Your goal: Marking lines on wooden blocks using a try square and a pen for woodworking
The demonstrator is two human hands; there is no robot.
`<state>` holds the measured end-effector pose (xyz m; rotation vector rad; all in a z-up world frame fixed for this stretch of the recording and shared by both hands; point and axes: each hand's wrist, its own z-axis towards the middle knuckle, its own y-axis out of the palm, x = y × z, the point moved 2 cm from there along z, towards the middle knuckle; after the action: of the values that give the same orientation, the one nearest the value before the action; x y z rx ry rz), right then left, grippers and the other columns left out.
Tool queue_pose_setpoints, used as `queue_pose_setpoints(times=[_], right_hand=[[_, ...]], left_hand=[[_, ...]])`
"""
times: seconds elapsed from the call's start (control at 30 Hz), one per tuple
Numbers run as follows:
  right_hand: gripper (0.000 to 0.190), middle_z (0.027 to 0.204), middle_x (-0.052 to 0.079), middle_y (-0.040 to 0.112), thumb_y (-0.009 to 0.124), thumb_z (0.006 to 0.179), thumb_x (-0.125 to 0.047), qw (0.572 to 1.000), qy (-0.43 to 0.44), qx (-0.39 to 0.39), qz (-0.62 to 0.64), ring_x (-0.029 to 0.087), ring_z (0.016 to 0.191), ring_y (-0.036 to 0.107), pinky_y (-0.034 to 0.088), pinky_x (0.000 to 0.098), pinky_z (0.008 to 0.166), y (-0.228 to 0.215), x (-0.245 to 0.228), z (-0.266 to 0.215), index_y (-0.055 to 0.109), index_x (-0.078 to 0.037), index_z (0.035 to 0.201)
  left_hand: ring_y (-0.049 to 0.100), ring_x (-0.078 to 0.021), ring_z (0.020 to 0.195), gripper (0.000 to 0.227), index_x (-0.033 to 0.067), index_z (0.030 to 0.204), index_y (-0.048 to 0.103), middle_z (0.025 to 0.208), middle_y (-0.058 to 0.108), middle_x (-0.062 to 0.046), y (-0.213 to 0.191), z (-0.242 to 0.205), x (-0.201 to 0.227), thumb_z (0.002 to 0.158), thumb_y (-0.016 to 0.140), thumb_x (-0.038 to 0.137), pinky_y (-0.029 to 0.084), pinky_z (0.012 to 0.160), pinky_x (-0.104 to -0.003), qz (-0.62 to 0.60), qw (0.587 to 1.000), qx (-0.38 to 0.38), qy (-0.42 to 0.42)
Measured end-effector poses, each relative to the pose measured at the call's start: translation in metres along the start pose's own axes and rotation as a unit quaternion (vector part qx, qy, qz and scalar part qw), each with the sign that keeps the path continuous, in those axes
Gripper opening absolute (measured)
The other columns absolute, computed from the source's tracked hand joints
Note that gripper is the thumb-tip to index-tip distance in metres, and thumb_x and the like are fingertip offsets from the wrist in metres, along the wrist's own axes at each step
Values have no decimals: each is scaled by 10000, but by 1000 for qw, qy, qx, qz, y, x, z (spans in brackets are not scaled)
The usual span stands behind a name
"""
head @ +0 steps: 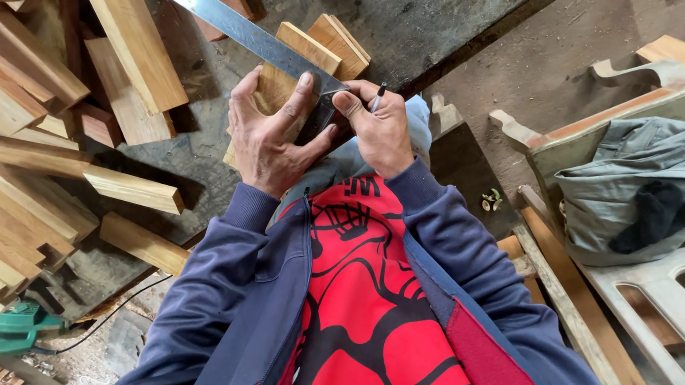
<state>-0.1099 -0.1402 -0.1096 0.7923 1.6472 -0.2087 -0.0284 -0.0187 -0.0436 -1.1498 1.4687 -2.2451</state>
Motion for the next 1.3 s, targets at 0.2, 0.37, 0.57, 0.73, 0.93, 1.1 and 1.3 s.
queue_pose_setpoints(times=[0.2,0.37,0.57,0.73,0.93,1.1,1.3], right_hand=[[117,696,59,596,603,878,-142,1000,-5,0,-25,87,730,546,505,279,674,0,-1,-1,671,-47,881],[116,711,47,598,599,880,-148,1000,-3,0,-26,79,747,533,500,273,701,0,-4,-1,669,-56,888],[113,706,46,597,594,883,-148,999,-10,-4,-33,81,749,532,490,275,703,-1,-4,0,672,-66,886],[115,704,38,598,599,881,-161,999,-7,-3,-34,77,748,529,487,273,711,-1,-5,-1,674,-74,883],[116,686,32,598,589,885,-154,1000,-3,-9,-16,75,705,554,494,259,693,-2,-4,-2,668,-69,891],[118,687,35,597,589,887,-154,1000,-4,-7,-18,77,713,548,497,264,687,-1,-5,-1,669,-67,891],[121,693,29,597,591,887,-161,1000,-5,-3,-22,69,734,533,487,262,710,-1,-5,-1,672,-71,888]], left_hand=[[489,-412,1027,607,309,1213,576,1205,398,-213,1,0,0,674,830,427,365,909,-471,2,1000,-4,0],[490,-412,1034,604,300,1212,578,1204,398,-213,1,0,0,678,828,430,362,911,-476,1,1000,-6,4],[487,-409,1030,614,309,1222,567,1202,393,-215,1,1,-1,679,827,426,359,909,-475,4,1000,-5,9],[491,-404,1027,611,299,1222,568,1200,394,-218,0,1,0,682,820,430,358,903,-469,7,1000,-5,8],[495,-396,1031,619,308,1229,559,1211,392,-211,-1,0,2,682,816,444,359,904,-462,14,1000,-11,2],[497,-399,1029,621,305,1224,566,1207,394,-210,1,1,1,677,824,444,361,904,-462,18,1000,-9,3],[497,-396,1029,621,314,1227,562,1209,394,-200,1,2,1,678,823,441,370,897,-456,15,1000,-10,-4]])
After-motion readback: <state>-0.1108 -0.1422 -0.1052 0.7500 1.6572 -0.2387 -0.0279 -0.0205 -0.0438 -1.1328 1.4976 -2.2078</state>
